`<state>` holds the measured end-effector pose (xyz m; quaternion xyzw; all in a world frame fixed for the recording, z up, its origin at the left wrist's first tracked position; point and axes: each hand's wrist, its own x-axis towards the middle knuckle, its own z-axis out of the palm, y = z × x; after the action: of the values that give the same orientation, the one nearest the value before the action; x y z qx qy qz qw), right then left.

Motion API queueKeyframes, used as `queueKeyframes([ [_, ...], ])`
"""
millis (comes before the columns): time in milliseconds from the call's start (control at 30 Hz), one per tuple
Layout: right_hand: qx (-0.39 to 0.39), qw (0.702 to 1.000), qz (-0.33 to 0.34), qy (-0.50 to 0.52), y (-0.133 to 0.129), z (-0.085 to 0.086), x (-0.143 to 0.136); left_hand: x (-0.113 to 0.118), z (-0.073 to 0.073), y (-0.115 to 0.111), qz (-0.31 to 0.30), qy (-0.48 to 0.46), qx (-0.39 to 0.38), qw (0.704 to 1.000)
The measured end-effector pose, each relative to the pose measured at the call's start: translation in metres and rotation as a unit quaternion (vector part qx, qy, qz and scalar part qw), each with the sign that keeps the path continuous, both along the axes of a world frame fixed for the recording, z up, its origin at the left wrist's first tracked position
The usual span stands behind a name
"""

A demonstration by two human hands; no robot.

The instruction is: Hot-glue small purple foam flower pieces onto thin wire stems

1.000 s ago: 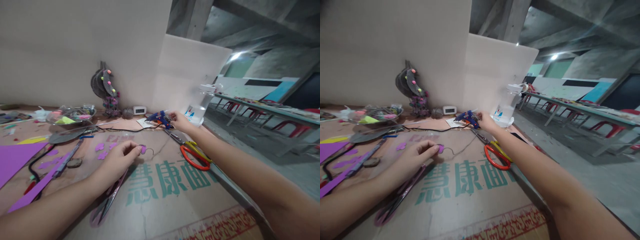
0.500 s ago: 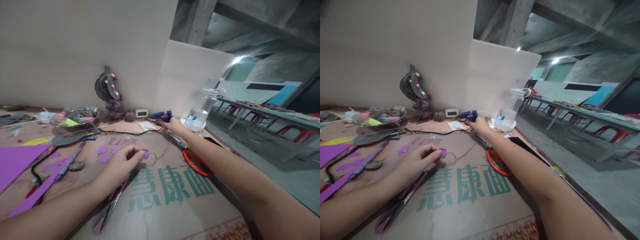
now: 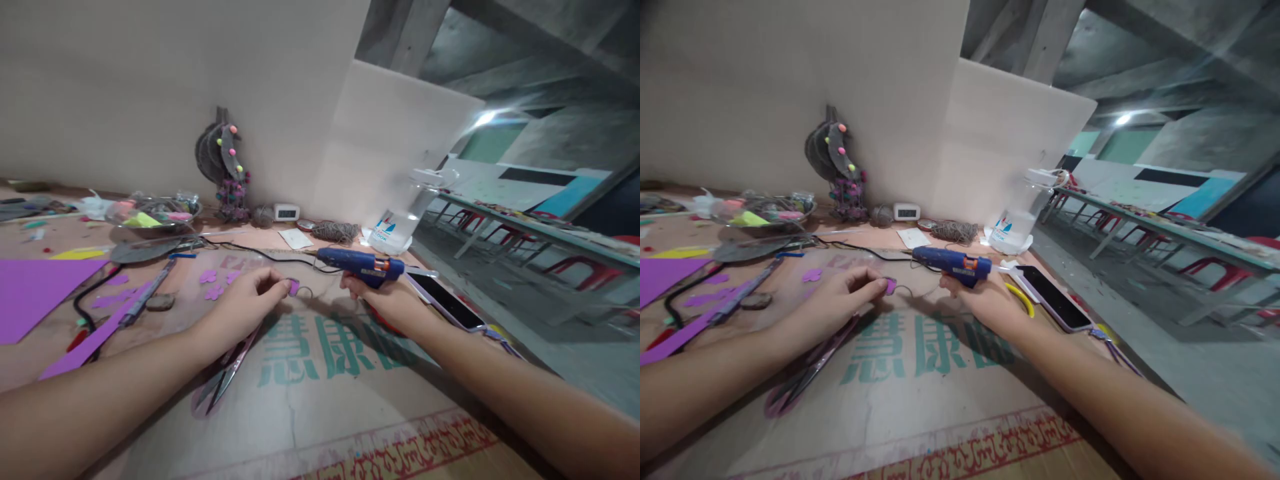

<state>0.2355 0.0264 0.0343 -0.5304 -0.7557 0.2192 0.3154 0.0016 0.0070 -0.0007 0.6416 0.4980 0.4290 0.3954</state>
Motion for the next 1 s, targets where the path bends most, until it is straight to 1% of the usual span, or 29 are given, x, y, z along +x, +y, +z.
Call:
queueKeyframes([
  [67,0.007,1.0,-0.017,-0.012,-0.008,-0.006,0.003,0.0,0.001,0.0,0.009,0.014,0.005,1.0],
  [133,0.024,0.999,-0.015,-0.025,-0.01,-0.012,0.007,-0.001,0.001,0.0,0.014,0.019,0.007,1.0],
  [200,0.023,0.999,0.022,-0.025,-0.009,-0.016,0.009,-0.001,0.001,0.0,0.017,0.022,0.009,1.0],
  [267,0.006,0.998,0.069,-0.001,-0.01,-0.018,0.009,-0.002,0.001,-0.001,0.023,0.032,0.011,0.999],
  [333,-0.006,0.995,0.092,0.026,-0.011,-0.017,0.009,-0.002,0.001,-0.001,0.031,0.044,0.007,0.999],
  [400,-0.002,0.995,0.092,0.028,-0.012,-0.016,0.008,-0.002,0.001,-0.002,0.032,0.044,0.006,0.998],
  [567,0.036,0.995,0.097,-0.003,-0.012,-0.015,0.006,-0.002,0.003,-0.002,0.027,0.036,0.018,0.999],
  [633,0.036,0.994,0.103,-0.009,-0.012,-0.015,0.005,-0.002,0.003,-0.002,0.028,0.041,0.012,0.999],
  [800,0.038,0.995,0.087,-0.026,-0.014,-0.011,0.001,-0.002,0.002,-0.002,0.024,0.038,-0.001,0.999],
  [1000,0.065,0.991,0.102,-0.057,-0.014,-0.012,0.001,-0.003,0.001,0.0,0.018,0.042,0.006,0.999],
])
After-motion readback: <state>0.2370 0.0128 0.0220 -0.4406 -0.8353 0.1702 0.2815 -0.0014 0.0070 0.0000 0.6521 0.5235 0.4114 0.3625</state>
